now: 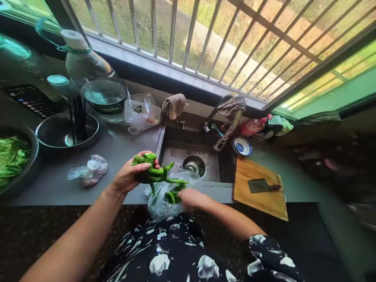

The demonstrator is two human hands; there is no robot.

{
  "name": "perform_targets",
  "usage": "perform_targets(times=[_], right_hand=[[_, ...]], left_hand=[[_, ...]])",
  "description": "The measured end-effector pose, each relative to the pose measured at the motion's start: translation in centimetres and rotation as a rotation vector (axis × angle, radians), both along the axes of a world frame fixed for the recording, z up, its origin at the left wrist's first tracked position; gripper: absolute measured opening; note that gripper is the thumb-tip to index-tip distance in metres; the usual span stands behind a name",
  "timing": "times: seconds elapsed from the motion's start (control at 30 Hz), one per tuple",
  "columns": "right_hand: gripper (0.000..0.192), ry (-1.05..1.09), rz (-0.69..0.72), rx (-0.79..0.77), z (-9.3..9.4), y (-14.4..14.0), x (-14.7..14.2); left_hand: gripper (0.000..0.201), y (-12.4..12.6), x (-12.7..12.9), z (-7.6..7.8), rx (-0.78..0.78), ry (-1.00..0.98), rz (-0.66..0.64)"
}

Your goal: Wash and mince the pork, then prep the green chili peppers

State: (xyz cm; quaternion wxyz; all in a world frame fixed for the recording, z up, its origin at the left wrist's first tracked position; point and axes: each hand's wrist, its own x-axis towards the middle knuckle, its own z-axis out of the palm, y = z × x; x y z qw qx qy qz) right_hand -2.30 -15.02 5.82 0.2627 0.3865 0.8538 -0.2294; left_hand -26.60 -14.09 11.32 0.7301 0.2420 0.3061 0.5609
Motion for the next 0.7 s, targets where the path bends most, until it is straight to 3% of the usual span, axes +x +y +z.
perform_targets(times=[0.07,0.17,0.3,0.43,0.6,0.7], right_hand=[[0.030,-0.039,0.054,-0.044,-1.7,-1.7,0.0],[0.032,0.019,-0.002,0.052,-3.0,-2.1,-0.1],[0.024,0.111,-0.102,0.231,-4.4,-0.1,-1.0],[0.025,0.032,-0.184,0.259,-6.2,1.5,-2.4],[0.030,-0.051,-0.274,0.274,-7.9,2.3,-3.8],[0.027,-0.041,-0.298,0.283,-7.6,2.8,-4.3]], left_hand=[[0.043,0.3,0.3,0.7,0.021,0.044,0.052],[0.037,0.6,0.6,1.3,-0.027,0.057,0.062],[0.042,0.7,0.1,1.0,-0.196,0.190,-0.228],[0.049,0.3,-0.1,-1.9,-0.348,0.276,-0.413],[0.055,-0.8,2.0,-6.6,-0.439,0.318,-0.622],[0.054,-1.2,2.3,-6.9,-0.426,0.349,-0.717]])
